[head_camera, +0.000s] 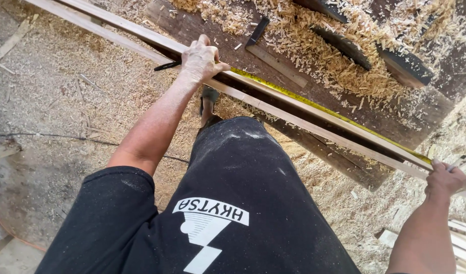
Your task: The recorder uses a tape measure, square, and pencil to mark measurements on long wooden planks in a workshop.
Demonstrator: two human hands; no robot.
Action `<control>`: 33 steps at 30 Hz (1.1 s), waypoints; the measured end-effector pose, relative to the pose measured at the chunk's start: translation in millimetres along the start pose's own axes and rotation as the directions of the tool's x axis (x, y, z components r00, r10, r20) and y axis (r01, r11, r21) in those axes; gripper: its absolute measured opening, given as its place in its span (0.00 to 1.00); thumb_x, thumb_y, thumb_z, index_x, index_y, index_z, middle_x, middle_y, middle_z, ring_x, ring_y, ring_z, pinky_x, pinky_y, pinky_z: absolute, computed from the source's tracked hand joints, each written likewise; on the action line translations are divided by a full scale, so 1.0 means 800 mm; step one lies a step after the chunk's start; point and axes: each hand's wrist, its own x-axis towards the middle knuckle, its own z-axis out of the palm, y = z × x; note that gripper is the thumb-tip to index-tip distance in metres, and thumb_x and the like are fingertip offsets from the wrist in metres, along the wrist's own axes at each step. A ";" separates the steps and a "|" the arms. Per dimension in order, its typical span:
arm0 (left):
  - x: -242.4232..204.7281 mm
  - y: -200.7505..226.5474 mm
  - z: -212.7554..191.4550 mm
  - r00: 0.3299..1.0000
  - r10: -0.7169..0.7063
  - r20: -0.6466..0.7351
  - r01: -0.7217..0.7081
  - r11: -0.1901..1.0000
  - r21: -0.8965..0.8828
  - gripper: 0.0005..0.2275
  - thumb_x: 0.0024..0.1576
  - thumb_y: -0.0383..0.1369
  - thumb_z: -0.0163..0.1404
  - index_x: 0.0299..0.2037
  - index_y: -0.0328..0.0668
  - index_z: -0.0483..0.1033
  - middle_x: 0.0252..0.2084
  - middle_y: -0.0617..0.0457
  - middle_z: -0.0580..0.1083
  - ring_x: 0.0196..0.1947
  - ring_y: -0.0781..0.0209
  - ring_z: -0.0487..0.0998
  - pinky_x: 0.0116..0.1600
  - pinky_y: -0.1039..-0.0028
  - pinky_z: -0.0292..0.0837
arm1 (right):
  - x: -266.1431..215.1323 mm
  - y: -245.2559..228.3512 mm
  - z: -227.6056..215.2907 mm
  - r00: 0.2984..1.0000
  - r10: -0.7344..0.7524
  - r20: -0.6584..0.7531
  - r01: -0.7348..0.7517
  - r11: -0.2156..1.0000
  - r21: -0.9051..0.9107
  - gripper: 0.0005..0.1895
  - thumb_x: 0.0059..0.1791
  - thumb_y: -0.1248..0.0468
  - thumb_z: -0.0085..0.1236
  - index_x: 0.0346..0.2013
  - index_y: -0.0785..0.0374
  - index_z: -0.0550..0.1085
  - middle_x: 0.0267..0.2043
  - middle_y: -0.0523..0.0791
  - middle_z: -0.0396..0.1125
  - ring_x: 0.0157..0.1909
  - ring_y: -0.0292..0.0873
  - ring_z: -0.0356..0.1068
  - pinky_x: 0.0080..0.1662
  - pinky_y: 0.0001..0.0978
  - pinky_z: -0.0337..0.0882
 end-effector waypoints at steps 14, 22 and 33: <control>-0.013 0.036 0.018 0.995 -0.028 -0.092 0.032 0.999 0.034 0.24 0.46 0.59 0.64 0.36 0.47 0.85 0.51 0.47 0.68 0.52 0.50 0.71 0.54 0.59 0.70 | 0.017 0.012 0.005 0.995 0.100 -0.005 -0.100 0.994 0.035 0.05 0.55 0.67 0.64 0.41 0.64 0.74 0.31 0.44 0.71 0.22 0.29 0.68 0.18 0.16 0.62; -0.012 0.047 0.008 0.997 -0.082 0.004 0.081 0.995 0.057 0.27 0.48 0.60 0.63 0.42 0.46 0.84 0.53 0.46 0.68 0.54 0.49 0.71 0.54 0.57 0.72 | 0.021 0.010 0.008 0.996 0.085 -0.017 -0.082 0.989 0.123 0.06 0.55 0.69 0.64 0.39 0.66 0.74 0.32 0.44 0.72 0.23 0.28 0.69 0.19 0.16 0.65; 0.003 0.049 0.002 0.972 -0.163 0.170 0.151 0.985 0.082 0.27 0.50 0.62 0.60 0.42 0.45 0.83 0.38 0.47 0.80 0.40 0.54 0.81 0.47 0.60 0.77 | 0.041 0.023 0.016 0.997 0.079 0.014 -0.080 0.989 0.127 0.05 0.56 0.69 0.62 0.41 0.68 0.74 0.31 0.44 0.72 0.23 0.30 0.70 0.21 0.15 0.67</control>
